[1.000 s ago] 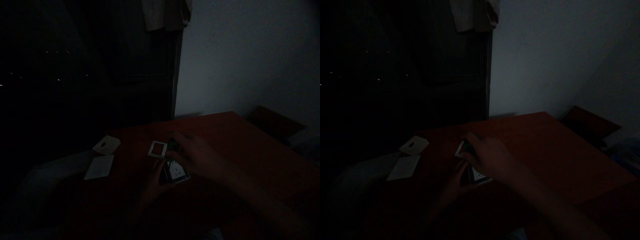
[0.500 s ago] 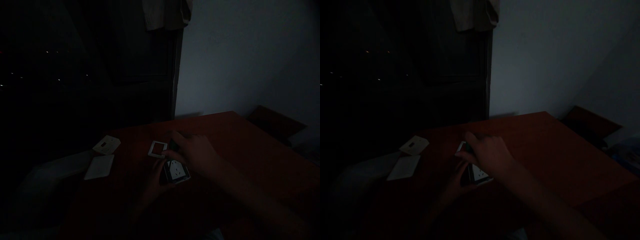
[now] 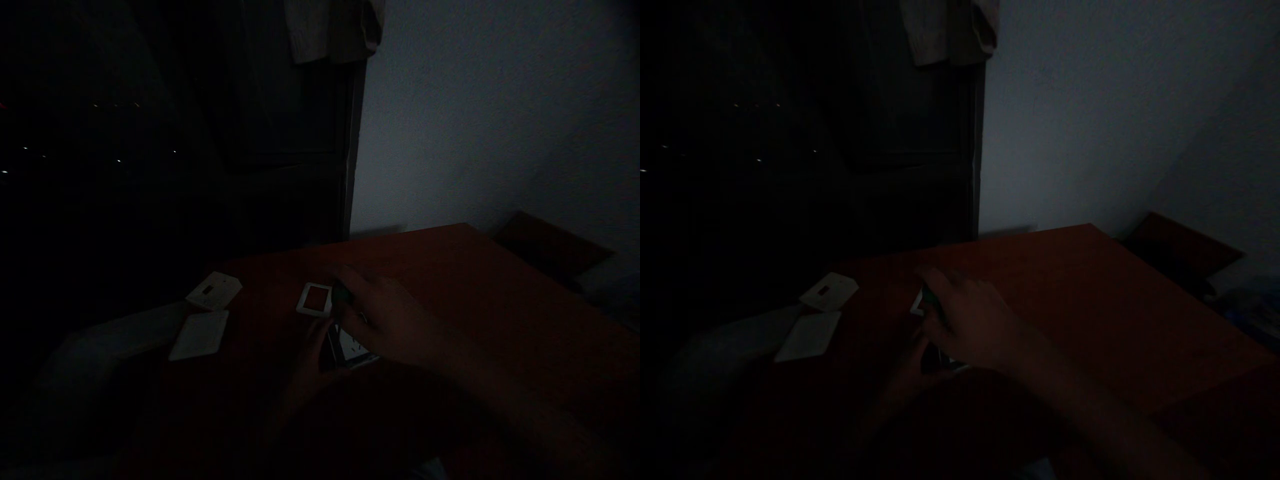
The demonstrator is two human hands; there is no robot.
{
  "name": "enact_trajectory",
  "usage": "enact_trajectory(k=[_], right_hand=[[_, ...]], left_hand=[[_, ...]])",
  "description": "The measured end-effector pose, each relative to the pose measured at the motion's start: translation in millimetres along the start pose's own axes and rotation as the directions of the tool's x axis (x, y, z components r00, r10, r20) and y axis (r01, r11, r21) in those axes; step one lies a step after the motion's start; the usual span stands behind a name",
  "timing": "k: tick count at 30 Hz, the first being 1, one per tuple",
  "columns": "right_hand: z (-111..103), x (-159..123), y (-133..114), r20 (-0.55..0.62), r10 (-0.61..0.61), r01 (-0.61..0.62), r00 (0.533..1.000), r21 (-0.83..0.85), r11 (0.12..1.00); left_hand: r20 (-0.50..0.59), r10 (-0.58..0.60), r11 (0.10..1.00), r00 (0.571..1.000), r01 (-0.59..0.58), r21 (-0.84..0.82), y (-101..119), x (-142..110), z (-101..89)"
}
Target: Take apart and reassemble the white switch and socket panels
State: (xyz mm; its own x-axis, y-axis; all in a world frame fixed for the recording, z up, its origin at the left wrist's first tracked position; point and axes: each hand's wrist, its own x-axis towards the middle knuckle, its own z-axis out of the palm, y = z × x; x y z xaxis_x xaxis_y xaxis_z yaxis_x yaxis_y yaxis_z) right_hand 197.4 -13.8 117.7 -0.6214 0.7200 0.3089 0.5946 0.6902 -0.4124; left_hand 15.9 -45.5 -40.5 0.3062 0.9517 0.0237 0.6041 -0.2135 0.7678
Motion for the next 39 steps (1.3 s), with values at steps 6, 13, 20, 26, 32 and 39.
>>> enact_trajectory(k=[6,13,20,26,32,39], right_hand=[[3,2,4,-0.031,0.109,-0.112,0.994,-0.142,0.984],[4,-3,11,-0.033,-0.05,0.054,0.998,0.108,0.993],[7,0,11,-0.055,0.089,-0.095,0.994,-0.103,0.99],[9,-3,11,-0.082,-0.049,0.057,0.995,0.1,0.993],[9,0,9,-0.064,0.078,-0.082,0.995,-0.048,0.996],[9,-2,10,-0.049,0.002,0.001,0.999,0.064,0.998]], left_hand=[[0.004,-0.008,1.0,1.0,0.008,-0.003,-3,0,1.2],[-0.004,-0.013,1.0,1.0,0.013,-0.025,-8,-1,3.1],[-0.009,0.0,1.0,1.0,-0.001,-0.014,-4,0,1.5],[-0.017,0.005,1.0,1.0,-0.005,0.008,-5,0,1.9],[-0.013,0.024,0.999,1.0,-0.023,0.022,-3,0,0.0],[-0.013,0.016,1.0,1.0,-0.016,0.009,-8,-1,3.6]])
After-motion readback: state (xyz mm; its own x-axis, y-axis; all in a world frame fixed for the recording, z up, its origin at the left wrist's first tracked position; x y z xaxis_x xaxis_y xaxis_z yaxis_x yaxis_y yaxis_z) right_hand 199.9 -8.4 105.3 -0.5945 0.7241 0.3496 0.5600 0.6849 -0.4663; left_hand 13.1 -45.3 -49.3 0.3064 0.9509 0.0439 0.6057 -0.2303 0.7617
